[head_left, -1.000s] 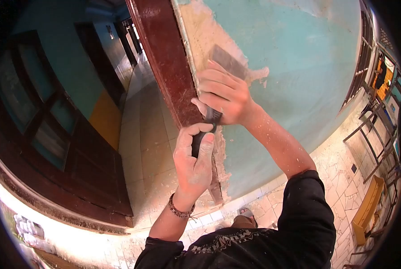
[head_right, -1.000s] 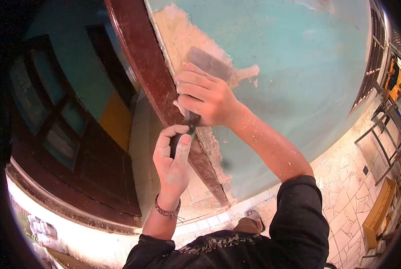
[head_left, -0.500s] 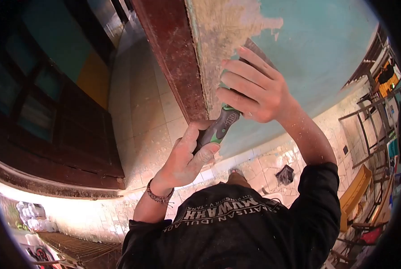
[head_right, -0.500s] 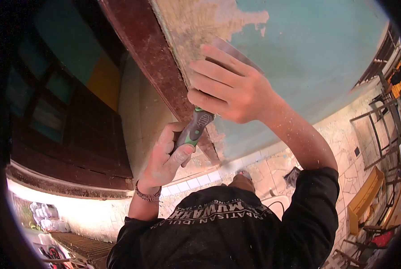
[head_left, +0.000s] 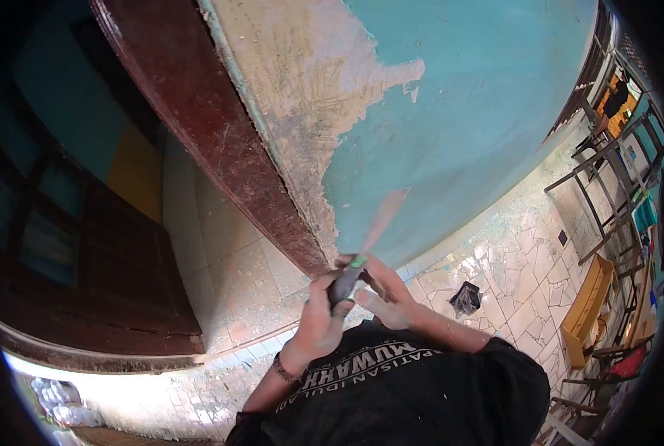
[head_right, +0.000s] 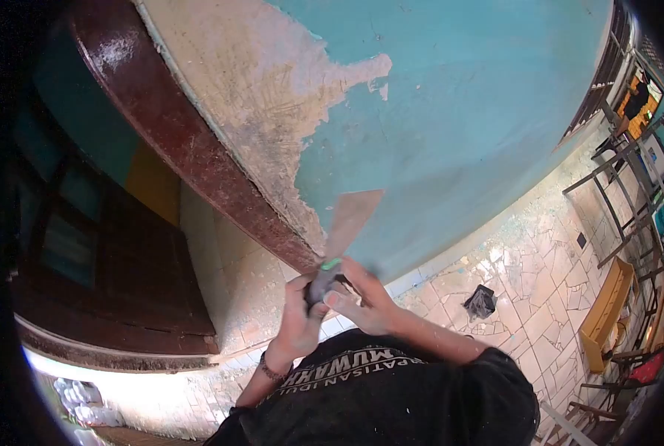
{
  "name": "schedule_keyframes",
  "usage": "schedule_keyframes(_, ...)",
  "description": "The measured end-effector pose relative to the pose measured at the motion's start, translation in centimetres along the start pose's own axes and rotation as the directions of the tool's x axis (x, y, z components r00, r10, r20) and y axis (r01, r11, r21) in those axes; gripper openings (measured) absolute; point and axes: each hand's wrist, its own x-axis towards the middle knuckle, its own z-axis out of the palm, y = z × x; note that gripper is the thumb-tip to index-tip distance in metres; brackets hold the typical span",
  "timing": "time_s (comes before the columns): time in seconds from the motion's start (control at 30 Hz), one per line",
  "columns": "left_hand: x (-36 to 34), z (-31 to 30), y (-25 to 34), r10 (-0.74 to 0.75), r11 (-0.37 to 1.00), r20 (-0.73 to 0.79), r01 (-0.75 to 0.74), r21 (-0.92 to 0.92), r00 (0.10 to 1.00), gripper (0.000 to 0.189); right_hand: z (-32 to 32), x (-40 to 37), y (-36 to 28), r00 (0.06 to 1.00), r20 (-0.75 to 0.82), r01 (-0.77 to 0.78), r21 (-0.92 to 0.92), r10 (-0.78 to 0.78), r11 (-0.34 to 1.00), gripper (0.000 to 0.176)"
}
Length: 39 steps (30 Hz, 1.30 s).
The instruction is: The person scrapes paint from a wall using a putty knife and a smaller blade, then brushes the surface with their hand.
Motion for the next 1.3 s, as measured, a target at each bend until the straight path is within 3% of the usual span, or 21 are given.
schedule_keyframes(0.03,0.6,0.8,0.3,-0.001,1.000,-0.006,0.001,0.002,1.000,0.044,-0.6,0.5,0.1,1.000,0.006,0.000,0.002,0.000,1.000,0.035)
schedule_keyframes(0.1,2.0,2.4,1.0,0.244,0.954,-0.048,-0.231,0.191,0.969,0.054,-2.5,2.0,-0.1,0.997,0.074,-0.028,-0.129,0.037,0.991,0.031)
schedule_keyframes(0.13,2.8,3.1,1.1,0.173,0.984,-0.121,-0.167,0.055,0.978,0.042,-3.7,2.2,-0.3,0.986,0.094,-0.128,-0.134,0.141,0.983,0.031)
schedule_keyframes(0.17,3.6,3.0,1.4,0.173,0.984,-0.131,-0.167,0.059,0.976,0.042,-4.3,2.4,-0.8,0.984,0.105,-0.126,-0.134,0.141,0.983,0.031)
schedule_keyframes(0.23,4.9,1.3,2.2,0.209,0.884,-0.023,-0.179,0.431,0.978,0.019,-5.3,2.8,-1.8,0.999,0.019,-0.023,-0.430,0.035,0.903,0.031)
schedule_keyframes(0.27,5.3,1.1,2.1,0.195,0.908,-0.132,-0.128,0.399,0.972,0.015,-6.0,2.6,-1.3,0.998,0.006,0.056,-0.436,-0.059,0.898,0.033)
schedule_keyframes(0.3,5.9,1.4,2.5,0.197,0.906,-0.139,-0.126,0.404,0.970,0.015,-6.7,2.3,-1.6,0.998,0.015,0.062,-0.433,-0.062,0.899,0.033)
schedule_keyframes(0.33,6.6,1.7,3.2,0.118,0.947,-0.249,-0.034,0.319,0.961,0.017,-7.4,2.0,-2.2,0.992,0.038,-0.114,-0.207,0.124,0.972,0.030)
schedule_keyframes(0.37,7.1,2.1,3.6,0.027,0.974,-0.352,0.054,0.220,0.936,0.020,-8.2,1.8,-2.6,0.947,0.106,-0.306,0.021,0.302,0.952,0.027)
schedule_keyframes(0.43,8.3,2.6,3.6,-0.022,0.972,-0.337,0.099,0.214,0.941,0.027,-9.4,2.0,-2.8,0.949,0.134,-0.290,0.019,0.285,0.957,0.031)
schedule_keyframes(0.53,11.6,3.7,3.7,0.102,0.990,-0.228,-0.121,-0.069,0.968,0.046,-10.5,3.3,-5.4,0.947,0.215,-0.301,0.340,0.238,0.891,0.041)
schedule_keyframes(0.63,14.3,4.7,7.2,0.261,0.957,-0.207,-0.281,-0.071,0.943,0.047,-10.9,4.3,-6.9,0.950,0.276,-0.248,0.395,0.144,0.885,0.043)
schedule_keyframes(0.67,14.7,5.2,7.7,0.250,0.961,-0.212,-0.270,-0.069,0.945,0.047,-10.9,4.3,-6.9,0.951,0.263,-0.260,0.384,0.165,0.886,0.052)
schedule_keyframes(0.73,15.8,6.0,8.4,0.039,0.917,-0.120,-0.083,-0.389,0.992,0.049,-11.0,4.0,-7.2,0.947,0.254,-0.293,0.424,0.198,0.857,0.056)
schedule_keyframes(0.77,16.5,6.4,8.4,0.041,0.917,-0.124,-0.086,-0.389,0.991,0.049,-11.1,3.8,-7.3,0.943,0.241,-0.320,0.461,0.231,0.828,0.061)
schedule_keyframes(0.83,17.9,7.5,8.3,-0.018,0.799,-0.064,-0.024,-0.600,0.998,0.049,-11.7,3.8,-6.7,0.939,0.271,-0.324,0.496,0.211,0.806,0.068)
schedule_keyframes(0.93,19.7,8.5,8.6,-0.051,0.780,-0.078,-0.009,-0.625,0.996,0.049,-11.6,4.4,-6.9,0.977,0.119,-0.213,0.512,0.176,0.832,0.067)
schedule_keyframes(1.0,20.0,8.4,8.5,-0.076,0.767,-0.088,0.002,-0.642,0.993,0.048,-11.5,4.7,-7.1,0.971,0.098,-0.236,0.504,0.216,0.831,0.067)
schedule_keyframes(1.07,20.1,7.8,7.9,-0.016,0.890,-0.134,-0.047,-0.454,0.991,0.047,-11.1,5.0,-7.0,0.965,0.087,-0.258,0.496,0.249,0.829,0.067)
schedule_keyframes(1.17,19.7,8.4,8.4,-0.083,0.844,-0.226,-0.053,-0.534,0.971,0.048,-10.2,4.9,-6.8,0.962,0.020,-0.246,0.491,0.271,0.836,0.067)
schedule_keyframes(1.3,21.3,7.5,9.2,-0.035,0.864,-0.139,-0.039,-0.502,0.990,0.044,-10.4,5.9,-9.2,0.969,0.000,-0.217,0.465,0.245,0.858,0.063)
